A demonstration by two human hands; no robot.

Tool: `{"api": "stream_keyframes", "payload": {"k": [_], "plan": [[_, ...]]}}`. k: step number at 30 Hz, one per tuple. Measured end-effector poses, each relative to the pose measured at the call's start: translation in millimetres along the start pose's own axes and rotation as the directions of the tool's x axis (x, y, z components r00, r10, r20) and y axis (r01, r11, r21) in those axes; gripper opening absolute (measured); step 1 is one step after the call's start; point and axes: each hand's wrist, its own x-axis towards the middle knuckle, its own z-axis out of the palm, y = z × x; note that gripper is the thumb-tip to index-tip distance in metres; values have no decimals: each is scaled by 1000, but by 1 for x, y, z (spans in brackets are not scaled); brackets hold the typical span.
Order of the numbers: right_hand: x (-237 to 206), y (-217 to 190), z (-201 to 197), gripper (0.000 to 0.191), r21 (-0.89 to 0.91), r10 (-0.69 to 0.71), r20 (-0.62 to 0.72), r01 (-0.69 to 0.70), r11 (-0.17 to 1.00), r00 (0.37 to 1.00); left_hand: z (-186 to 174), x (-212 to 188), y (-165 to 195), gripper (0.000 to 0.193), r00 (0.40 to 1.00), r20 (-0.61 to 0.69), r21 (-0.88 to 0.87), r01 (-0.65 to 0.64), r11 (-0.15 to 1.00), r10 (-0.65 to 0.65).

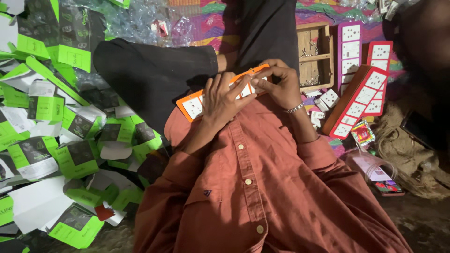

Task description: The person assembles a power strip by inserting white socket modules into an orange housing. They repeatedly pick up sockets, align them, and press them into place while sitting on the floor surrounded by packaging materials.

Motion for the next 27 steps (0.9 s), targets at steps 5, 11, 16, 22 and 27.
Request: {"api": "stream_keyframes", "payload": {"k": [5, 11, 16, 22, 27], "plan": [[1, 7, -9, 17, 174, 70, 53, -79, 982, 996, -1, -2, -1, 55, 1000, 20, 34, -22, 999, 22], [6, 7, -8, 47, 356, 22, 69, -45, 933, 997, -4, -3, 2, 53, 1000, 2, 34, -24, 999, 24], [6, 9, -9, 47, 344, 138, 70, -154, 926, 988, -4, -4, 3, 53, 999, -12, 64, -40, 997, 41], [4, 15, 2, 42, 281, 5, -29, 3, 960, 1000, -7, 0, 2, 54, 999, 25, 42, -40, 998, 39], [5, 0, 13, 26, 379, 147, -122, -90, 921, 982, -12, 6, 7, 82, 995, 30, 42, -100, 994, 99]]}}
